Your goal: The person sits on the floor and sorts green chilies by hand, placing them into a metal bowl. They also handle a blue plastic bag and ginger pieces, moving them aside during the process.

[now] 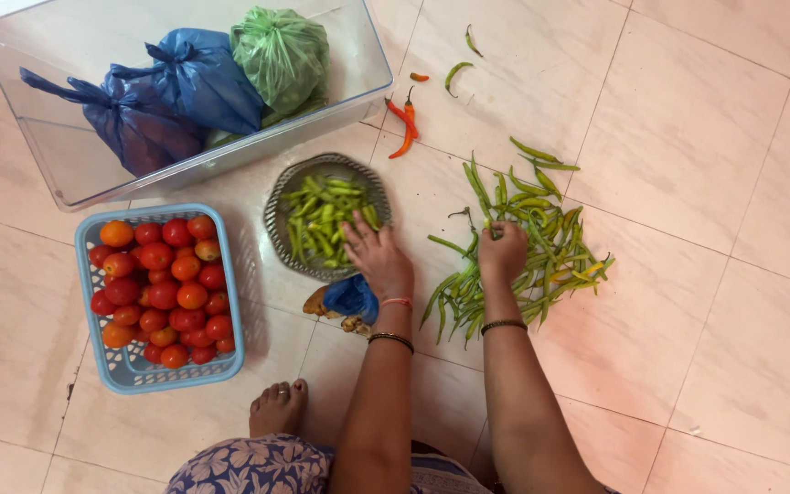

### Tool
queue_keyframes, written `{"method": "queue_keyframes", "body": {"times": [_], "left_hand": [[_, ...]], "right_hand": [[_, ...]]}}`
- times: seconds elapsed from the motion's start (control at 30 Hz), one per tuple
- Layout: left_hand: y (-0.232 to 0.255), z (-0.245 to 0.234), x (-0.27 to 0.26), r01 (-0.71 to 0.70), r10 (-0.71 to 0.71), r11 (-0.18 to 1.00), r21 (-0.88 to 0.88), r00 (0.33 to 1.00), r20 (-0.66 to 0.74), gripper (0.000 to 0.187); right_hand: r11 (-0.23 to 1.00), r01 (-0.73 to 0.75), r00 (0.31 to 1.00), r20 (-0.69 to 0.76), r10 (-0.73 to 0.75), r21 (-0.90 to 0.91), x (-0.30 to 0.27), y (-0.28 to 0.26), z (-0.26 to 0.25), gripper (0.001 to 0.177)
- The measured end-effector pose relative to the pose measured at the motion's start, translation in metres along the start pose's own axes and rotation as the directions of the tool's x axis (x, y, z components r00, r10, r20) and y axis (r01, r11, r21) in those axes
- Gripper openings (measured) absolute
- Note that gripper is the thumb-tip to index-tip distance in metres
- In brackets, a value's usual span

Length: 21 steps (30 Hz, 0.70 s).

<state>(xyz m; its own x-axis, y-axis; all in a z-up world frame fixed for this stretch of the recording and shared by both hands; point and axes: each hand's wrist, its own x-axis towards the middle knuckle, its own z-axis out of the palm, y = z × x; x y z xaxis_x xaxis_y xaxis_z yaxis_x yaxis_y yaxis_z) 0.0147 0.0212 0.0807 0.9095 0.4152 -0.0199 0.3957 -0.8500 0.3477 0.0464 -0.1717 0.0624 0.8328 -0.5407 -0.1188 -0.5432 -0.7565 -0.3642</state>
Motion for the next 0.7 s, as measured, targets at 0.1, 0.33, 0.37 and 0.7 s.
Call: {"method": "queue_keyframes", "body": {"times": [0.1,0.33,0.37,0.7], "left_hand": [[0.011,0.003,-0.010,-0.101,0.102,0.995,-0.020,0.993,0.064,0.024],[0.023,0.002,-0.012,-0.226,0.236,0.969,-0.103,0.967,0.100,0.021],[0.023,0.001,-0.014,-0.242,0.253,0.964,-0.115,0.962,0.099,0.022],[0.032,-0.014,-0.017,-0.349,0.356,0.899,-0.265,0.934,-0.020,0.032]], "right_hand": [[0.987,-0.034,0.995,-0.085,0.047,0.156,-0.005,0.015,0.005,0.020],[0.782,-0.013,0.984,-0.131,0.120,0.623,0.005,0.058,0.017,0.021],[0.713,-0.086,0.981,-0.065,0.182,0.695,0.006,0.062,0.017,0.021],[0.381,-0.397,0.914,0.319,0.252,0.835,0.007,0.017,-0.033,0.027]]}}
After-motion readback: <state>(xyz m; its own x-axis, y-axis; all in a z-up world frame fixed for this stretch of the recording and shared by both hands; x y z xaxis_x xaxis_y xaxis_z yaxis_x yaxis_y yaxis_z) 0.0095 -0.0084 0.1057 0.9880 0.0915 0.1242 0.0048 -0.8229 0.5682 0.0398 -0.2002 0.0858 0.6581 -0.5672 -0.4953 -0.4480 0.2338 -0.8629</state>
